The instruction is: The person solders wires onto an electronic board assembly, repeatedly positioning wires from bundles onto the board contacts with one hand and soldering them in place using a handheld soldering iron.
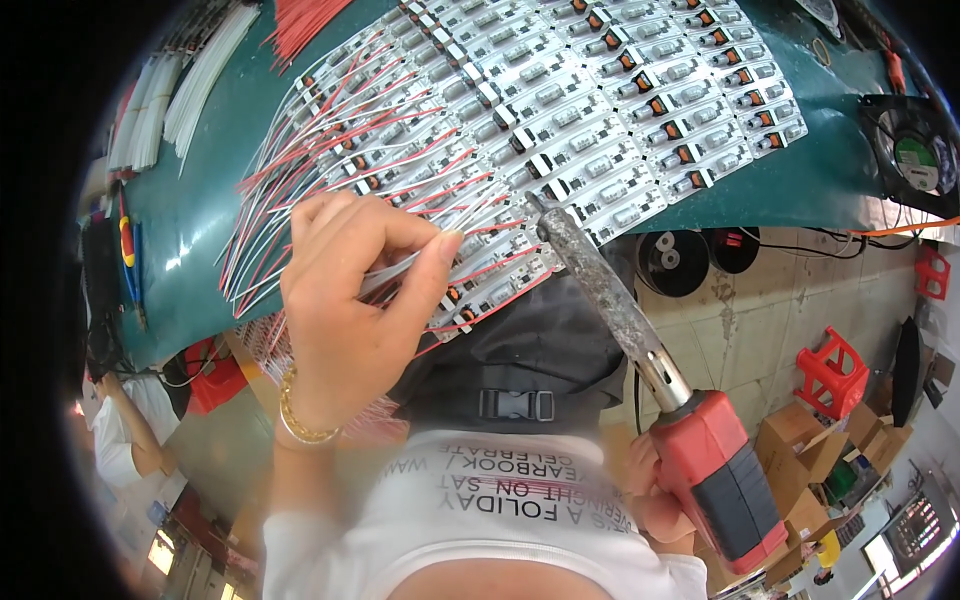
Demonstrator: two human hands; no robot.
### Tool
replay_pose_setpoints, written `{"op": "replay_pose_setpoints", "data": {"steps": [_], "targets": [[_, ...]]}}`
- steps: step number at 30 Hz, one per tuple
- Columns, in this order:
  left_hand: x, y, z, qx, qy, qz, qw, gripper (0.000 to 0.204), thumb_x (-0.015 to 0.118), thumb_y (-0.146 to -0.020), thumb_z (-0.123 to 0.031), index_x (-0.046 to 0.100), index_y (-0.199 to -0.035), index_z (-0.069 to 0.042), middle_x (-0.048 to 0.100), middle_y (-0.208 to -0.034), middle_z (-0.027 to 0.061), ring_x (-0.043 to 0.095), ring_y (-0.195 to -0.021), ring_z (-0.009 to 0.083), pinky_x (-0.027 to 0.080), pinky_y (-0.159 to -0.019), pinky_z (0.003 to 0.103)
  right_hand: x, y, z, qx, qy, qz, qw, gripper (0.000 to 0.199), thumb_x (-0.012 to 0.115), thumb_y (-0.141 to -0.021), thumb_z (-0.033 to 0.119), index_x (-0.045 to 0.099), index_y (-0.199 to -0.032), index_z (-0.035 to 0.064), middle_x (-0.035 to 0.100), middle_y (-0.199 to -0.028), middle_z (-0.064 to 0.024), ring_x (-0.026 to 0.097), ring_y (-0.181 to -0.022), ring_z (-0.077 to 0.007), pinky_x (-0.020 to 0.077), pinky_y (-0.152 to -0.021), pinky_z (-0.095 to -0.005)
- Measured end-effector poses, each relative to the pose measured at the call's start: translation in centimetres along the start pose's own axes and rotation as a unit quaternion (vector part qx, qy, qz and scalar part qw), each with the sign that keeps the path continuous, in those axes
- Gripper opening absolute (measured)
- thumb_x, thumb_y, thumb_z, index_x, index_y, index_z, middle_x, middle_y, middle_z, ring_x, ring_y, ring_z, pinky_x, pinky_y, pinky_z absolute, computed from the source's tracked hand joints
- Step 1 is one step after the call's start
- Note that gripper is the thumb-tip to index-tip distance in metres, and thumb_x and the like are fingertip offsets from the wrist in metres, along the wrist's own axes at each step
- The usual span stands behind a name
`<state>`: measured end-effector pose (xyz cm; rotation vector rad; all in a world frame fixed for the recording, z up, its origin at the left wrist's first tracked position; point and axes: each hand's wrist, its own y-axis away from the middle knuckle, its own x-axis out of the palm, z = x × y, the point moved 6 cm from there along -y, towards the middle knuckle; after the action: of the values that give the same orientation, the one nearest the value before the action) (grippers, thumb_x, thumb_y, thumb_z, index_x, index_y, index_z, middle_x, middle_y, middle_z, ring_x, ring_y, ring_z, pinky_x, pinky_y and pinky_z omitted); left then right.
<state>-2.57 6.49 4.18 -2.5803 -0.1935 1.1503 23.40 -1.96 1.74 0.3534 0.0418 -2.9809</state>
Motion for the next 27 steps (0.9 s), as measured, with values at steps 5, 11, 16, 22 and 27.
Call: {"op": "replay_pose_setpoints", "data": {"steps": [5, 11, 16, 22, 27], "targets": [[0.0, -0.4, -0.1, 0.006, 0.006, 0.004, 1.000, 0.015, 0.072, -0.071, -0.002, 0.058, -0.069, -0.007, 0.050, -0.059, 0.0016, 0.045, -0.057, 0.0182, 0.036, -0.071, 0.031, 1.4, -1.4, 1.7, 0.028, -0.103, -0.017, 0.994, 0.081, 0.053, -0.083, 0.063, 0.041, -0.125, -0.0059, 0.044, -0.049, 0.0030, 0.042, -0.040, -0.0098, 0.0373, -0.044, -0.0242], [-1.8, -0.1, -0.5, 0.063, -0.033, -0.095, 0.993, 0.011, 0.072, -0.071, 0.000, 0.063, -0.071, -0.005, 0.055, -0.060, 0.0009, 0.047, -0.055, 0.0151, 0.037, -0.076, 0.034, -0.2, -0.6, 0.8, -0.011, -0.146, -0.011, 0.989, 0.080, 0.053, -0.082, 0.064, 0.041, -0.125, -0.0036, 0.046, -0.050, 0.0028, 0.044, -0.041, -0.0107, 0.0378, -0.045, -0.0248], [-0.9, 0.3, -1.4, -0.011, 0.040, 0.015, 0.999, 0.011, 0.073, -0.068, 0.001, 0.064, -0.071, -0.004, 0.056, -0.061, 0.0011, 0.050, -0.058, 0.0153, 0.036, -0.077, 0.033, -0.7, 0.0, 0.3, 0.005, -0.151, 0.020, 0.988, 0.080, 0.053, -0.082, 0.064, 0.042, -0.124, -0.0026, 0.046, -0.050, 0.0027, 0.044, -0.041, -0.0109, 0.0381, -0.045, -0.0252], [0.1, 0.9, -0.8, 0.000, 0.030, 0.001, 1.000, 0.012, 0.074, -0.068, 0.001, 0.064, -0.069, -0.006, 0.056, -0.062, 0.0013, 0.050, -0.060, 0.0168, 0.034, -0.073, 0.031, -0.6, 0.7, 0.1, 0.026, -0.138, 0.060, 0.988, 0.078, 0.052, -0.082, 0.064, 0.042, -0.123, -0.0012, 0.046, -0.050, 0.0025, 0.044, -0.041, -0.0112, 0.0385, -0.046, -0.0259], [0.4, 0.4, -0.9, 0.004, 0.032, 0.006, 0.999, 0.013, 0.074, -0.067, 0.000, 0.063, -0.068, -0.006, 0.056, -0.062, 0.0016, 0.049, -0.060, 0.0177, 0.034, -0.072, 0.031, 0.0, 0.5, 0.6, 0.025, -0.137, 0.076, 0.987, 0.075, 0.054, -0.080, 0.064, 0.045, -0.119, 0.0009, 0.046, -0.050, 0.0023, 0.045, -0.042, -0.0116, 0.0390, -0.046, -0.0269]]}}
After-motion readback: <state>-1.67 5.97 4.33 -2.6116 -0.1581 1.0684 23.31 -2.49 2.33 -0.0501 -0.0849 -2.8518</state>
